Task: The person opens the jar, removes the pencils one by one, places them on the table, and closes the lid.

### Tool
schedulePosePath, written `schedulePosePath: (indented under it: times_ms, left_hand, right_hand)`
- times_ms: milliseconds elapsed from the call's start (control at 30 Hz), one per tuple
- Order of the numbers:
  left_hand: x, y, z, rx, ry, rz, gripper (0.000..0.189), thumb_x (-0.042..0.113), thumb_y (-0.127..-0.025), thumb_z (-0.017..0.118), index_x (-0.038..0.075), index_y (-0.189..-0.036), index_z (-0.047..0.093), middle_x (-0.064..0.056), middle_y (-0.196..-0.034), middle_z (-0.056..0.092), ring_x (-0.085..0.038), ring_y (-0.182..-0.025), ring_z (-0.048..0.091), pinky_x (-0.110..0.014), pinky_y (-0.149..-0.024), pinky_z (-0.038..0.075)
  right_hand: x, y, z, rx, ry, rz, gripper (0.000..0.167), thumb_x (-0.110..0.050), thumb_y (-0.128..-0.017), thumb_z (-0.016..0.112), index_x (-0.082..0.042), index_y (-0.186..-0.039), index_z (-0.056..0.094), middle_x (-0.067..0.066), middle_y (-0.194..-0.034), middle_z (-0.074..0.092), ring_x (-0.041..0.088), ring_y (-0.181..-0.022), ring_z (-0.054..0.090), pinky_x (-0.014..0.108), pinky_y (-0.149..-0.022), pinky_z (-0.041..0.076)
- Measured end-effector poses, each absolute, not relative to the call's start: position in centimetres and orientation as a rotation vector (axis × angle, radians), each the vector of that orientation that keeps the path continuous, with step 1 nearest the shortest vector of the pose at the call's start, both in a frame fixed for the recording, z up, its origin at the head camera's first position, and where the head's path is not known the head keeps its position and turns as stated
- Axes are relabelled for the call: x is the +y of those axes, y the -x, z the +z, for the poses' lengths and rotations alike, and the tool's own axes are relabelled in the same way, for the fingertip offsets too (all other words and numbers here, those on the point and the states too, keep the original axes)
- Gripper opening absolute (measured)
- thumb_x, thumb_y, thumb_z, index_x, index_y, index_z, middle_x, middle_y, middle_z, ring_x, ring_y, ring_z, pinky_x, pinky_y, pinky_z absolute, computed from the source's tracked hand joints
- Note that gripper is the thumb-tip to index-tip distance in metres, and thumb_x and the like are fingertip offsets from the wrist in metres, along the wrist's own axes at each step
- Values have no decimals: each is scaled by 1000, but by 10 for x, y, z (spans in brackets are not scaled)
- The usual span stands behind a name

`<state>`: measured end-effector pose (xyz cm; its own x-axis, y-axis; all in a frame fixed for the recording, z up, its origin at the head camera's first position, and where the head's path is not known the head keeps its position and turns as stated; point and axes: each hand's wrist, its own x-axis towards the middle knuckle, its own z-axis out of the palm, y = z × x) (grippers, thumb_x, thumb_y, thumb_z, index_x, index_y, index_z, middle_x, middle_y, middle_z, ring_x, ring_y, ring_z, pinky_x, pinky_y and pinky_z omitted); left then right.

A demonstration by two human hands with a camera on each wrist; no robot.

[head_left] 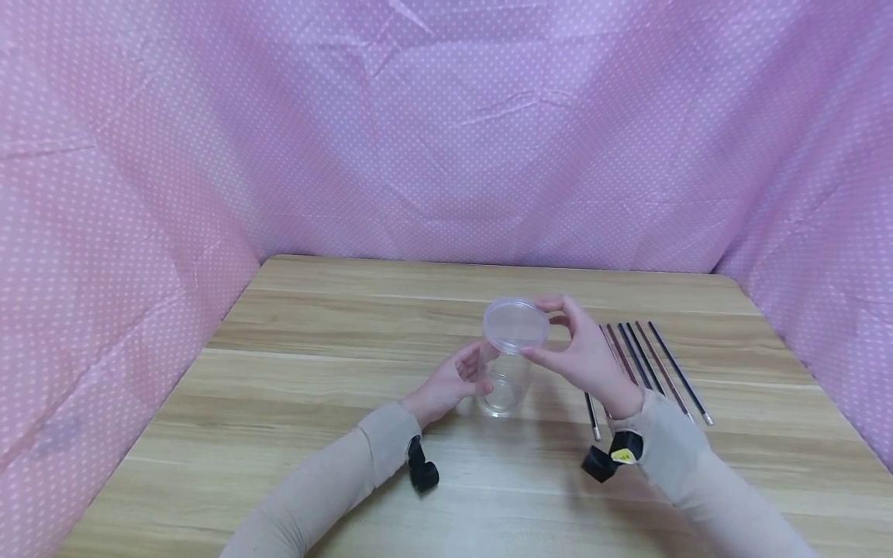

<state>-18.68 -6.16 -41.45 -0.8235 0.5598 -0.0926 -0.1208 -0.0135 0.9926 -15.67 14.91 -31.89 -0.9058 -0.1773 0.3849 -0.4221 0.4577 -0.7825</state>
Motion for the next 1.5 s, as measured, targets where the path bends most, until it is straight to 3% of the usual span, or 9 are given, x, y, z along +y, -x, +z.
schedulePosePath:
  times_ms: [167,300,467,533,700,833,1067,1300,1500]
  left_hand:
    - [-60,186,-414,1792,-447,1892,74,-2,-85,63,2,-148,25,-17,-154,27,-32,-142,26,-43,-119,21]
    - [-60,186,-414,1791,-440,1894,74,-2,-85,63,2,-148,25,-17,-154,26,-32,-142,26,-42,-119,22]
    - [-59,185,-414,1803,-434,1886,73,-1,-86,63,2,-148,25,-17,-154,27,-33,-141,27,-43,-119,22]
    - [-59,185,-413,1805,-431,1886,72,-2,-86,63,2,-148,26,-18,-154,27,-33,-141,27,-43,-119,22]
    - [-59,185,-413,1801,-434,1889,72,-3,-86,62,2,-148,25,-18,-153,28,-33,-141,27,-43,-119,22]
    - [-58,185,-413,1790,-432,1895,72,-4,-87,61,1,-148,23,-18,-154,27,-33,-141,27,-42,-119,21]
    - [-57,184,-412,1803,-423,1884,73,-2,-86,62,2,-148,23,-18,-154,26,-33,-141,27,-42,-119,21]
    - [-56,182,-413,1810,-423,1884,73,-2,-86,63,1,-148,24,-18,-153,28,-33,-141,28,-42,-119,22]
    - [-56,182,-415,1811,-433,1884,73,-1,-86,63,2,-148,24,-17,-153,29,-33,-141,28,-42,-119,22]
  right_hand:
    - [142,150,-319,-2388,-450,1317,56,-3,-61,86,5,-106,55,18,-113,62,27,-104,55,45,-90,46]
    - [141,147,-320,-2375,-470,1346,62,1,-60,85,7,-113,52,19,-116,59,27,-106,52,44,-92,44]
    - [150,155,-323,-2303,-688,1566,67,11,-71,70,11,-132,40,24,-132,46,23,-120,41,27,-101,39]
    - [154,161,-324,-2260,-824,1680,67,12,-76,63,10,-137,35,18,-137,42,17,-125,37,20,-102,35]
    - [164,171,-325,-2252,-1097,1853,65,5,-85,53,7,-144,26,-3,-142,37,10,-127,35,19,-100,36]
    - [171,174,-325,-2328,-1155,1956,63,-3,-89,47,2,-147,22,-3,-145,34,9,-126,41,21,-101,40]
    - [176,178,-327,-2337,-1143,1992,60,-5,-90,51,1,-145,28,-7,-137,45,10,-120,50,24,-98,45]
    - [172,173,-325,-2368,-962,1936,59,5,-83,60,11,-135,33,-12,-128,48,8,-110,50,19,-92,45]
    - [167,167,-320,-2449,-795,1798,60,7,-78,65,10,-132,38,12,-132,46,4,-109,48,16,-92,44]
